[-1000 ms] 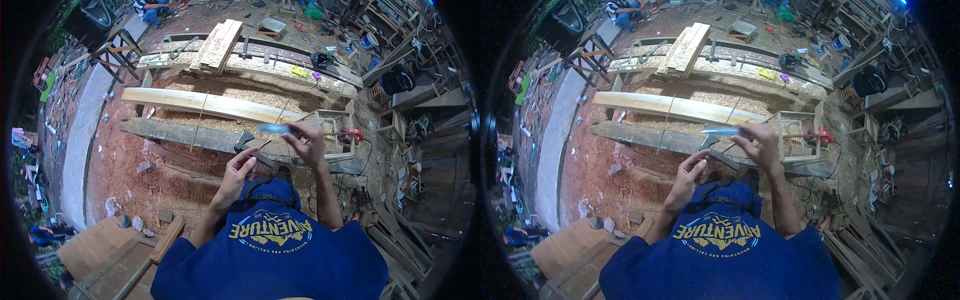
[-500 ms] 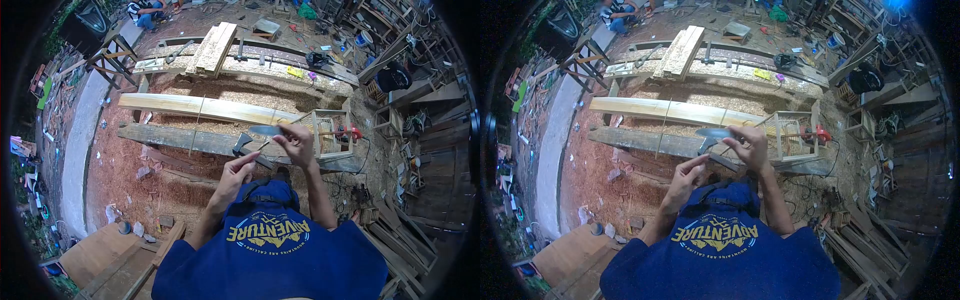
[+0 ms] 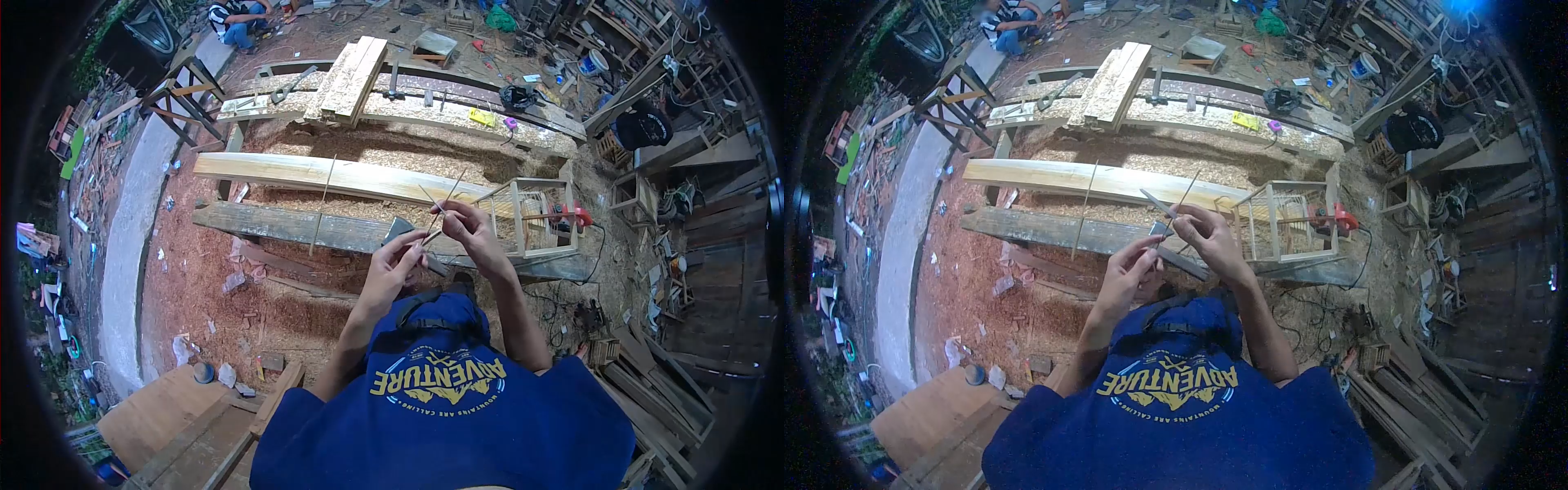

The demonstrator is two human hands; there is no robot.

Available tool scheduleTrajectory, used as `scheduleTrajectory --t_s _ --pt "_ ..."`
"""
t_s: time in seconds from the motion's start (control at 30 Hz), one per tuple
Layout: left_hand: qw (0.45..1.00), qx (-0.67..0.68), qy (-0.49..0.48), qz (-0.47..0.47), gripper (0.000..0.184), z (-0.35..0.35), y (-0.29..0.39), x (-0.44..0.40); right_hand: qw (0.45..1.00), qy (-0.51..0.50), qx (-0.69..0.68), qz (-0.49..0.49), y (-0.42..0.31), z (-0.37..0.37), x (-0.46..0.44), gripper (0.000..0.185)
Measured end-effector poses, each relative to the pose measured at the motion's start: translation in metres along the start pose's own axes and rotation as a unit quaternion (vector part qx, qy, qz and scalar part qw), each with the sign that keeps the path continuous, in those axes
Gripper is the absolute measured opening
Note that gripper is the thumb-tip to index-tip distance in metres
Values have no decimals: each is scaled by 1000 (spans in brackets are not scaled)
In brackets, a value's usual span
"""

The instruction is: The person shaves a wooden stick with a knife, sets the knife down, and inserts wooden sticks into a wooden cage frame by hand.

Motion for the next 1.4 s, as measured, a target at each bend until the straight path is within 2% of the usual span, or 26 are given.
scheduleTrajectory --t_s 0.17,0.27,0.3,0.43,0.53,0.63,0.73,0.83,1.03,1.13,1.17,1.2,1.27,1.37,1.4 --pt "1000 -17 -1 -10 30 3 -7 -12 1000 22 10 -2 0 8 5 44" --pt "999 46 -7 -14 30 2 -10 -11 996 3 84 1 -21 -3 14 44" --pt "999 48 2 -10 30 4 -12 -11 999 5 52 -5 -16 -8 16 45" --pt "998 62 5 -2 31 3 -11 -7 985 -31 166 -47 -2 -18 25 54" --pt "999 39 -15 5 32 -3 0 -1 977 -40 205 -33 -11 -17 25 57" --pt "998 48 -33 21 34 -2 1 3 960 -35 278 18 -18 -17 27 54" --pt "998 49 -30 23 35 -3 -1 7 935 -28 354 24 -21 -20 28 48" --pt "997 63 -28 21 35 -3 -3 12 928 -12 364 77 -29 -24 29 46" --pt "996 83 -24 8 36 1 -8 13 907 23 412 87 -30 -21 29 39" --pt "994 101 -26 22 36 4 -8 17 928 76 357 69 -11 -2 25 36" --pt "994 107 -24 31 36 5 -8 19 951 108 289 27 -3 12 25 36" --pt "994 103 -17 33 35 5 -8 20 926 111 362 -6 -12 19 26 34" --pt "995 96 -2 39 33 4 -10 24 900 122 419 25 -20 22 27 35" --pt "991 129 7 25 31 4 -15 22 944 37 327 39 -26 2 25 35" --pt "992 122 8 17 31 2 -14 20 914 10 403 46 -26 -10 26 36"
Point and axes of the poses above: each hand's wrist, its own x-axis away from the middle knuckle, its own z-axis out of the back of the hand, y = z × x, the point moved 6 cm from there along -x, towards the middle knuckle, and after that the axes turned 14 degrees about -y, right-handed, at the moved point
